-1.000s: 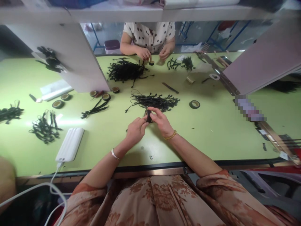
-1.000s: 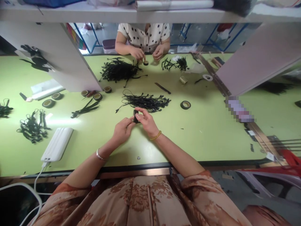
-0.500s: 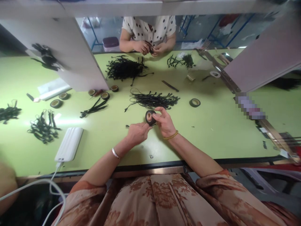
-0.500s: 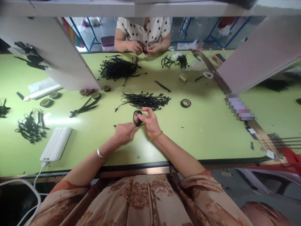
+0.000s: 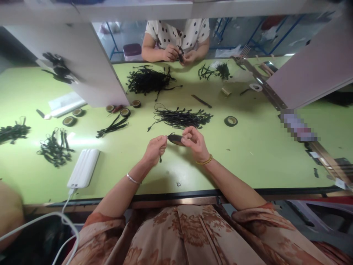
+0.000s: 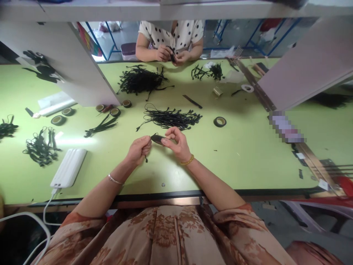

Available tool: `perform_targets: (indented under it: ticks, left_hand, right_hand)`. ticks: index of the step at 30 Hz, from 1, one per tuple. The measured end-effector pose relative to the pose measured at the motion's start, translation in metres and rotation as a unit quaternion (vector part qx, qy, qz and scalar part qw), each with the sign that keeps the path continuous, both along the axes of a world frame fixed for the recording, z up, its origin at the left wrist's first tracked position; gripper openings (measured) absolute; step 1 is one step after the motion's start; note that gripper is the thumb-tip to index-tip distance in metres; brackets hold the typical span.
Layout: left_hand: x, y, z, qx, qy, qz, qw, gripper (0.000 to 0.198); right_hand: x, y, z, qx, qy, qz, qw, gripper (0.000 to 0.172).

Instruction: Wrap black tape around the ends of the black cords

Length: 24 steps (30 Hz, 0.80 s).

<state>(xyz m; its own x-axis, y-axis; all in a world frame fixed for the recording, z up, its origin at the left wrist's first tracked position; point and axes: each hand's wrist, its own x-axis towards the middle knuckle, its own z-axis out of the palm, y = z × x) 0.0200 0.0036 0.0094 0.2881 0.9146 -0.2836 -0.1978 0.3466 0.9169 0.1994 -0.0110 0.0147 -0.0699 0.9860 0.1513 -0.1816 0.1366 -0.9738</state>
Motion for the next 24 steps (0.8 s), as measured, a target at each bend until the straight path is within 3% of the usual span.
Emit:
perform_targets:
  ticks: [4, 10, 16, 24]
  left_hand:
    - [0.001, -0.002, 0.001, 0.024, 0.002, 0.033, 0.999, 0.049]
    - [-0.004, 0.0, -0.005, 0.162, 0.154, 0.036, 0.974, 0.03]
    - [-0.004, -0.001, -0.006, 0.294, 0.285, 0.03, 0.912, 0.021]
    - [-0.007, -0.001, -0.006, 0.336, 0.373, -0.006, 0.865, 0.026]
  right_hand:
    - [-0.004, 0.0, -0.005, 0.053, -0.105, 0.007, 0.993, 0.037]
    - [-0.005, 0.005, -0.014, 0.043, -0.164, 0.011, 0.985, 0.039]
    - [-0.005, 0.007, -0.02, -0.021, -0.118, 0.03, 0.992, 0.046]
    - [-0.006, 0.014, -0.021, -0.111, -0.027, 0.036, 0.993, 0.05]
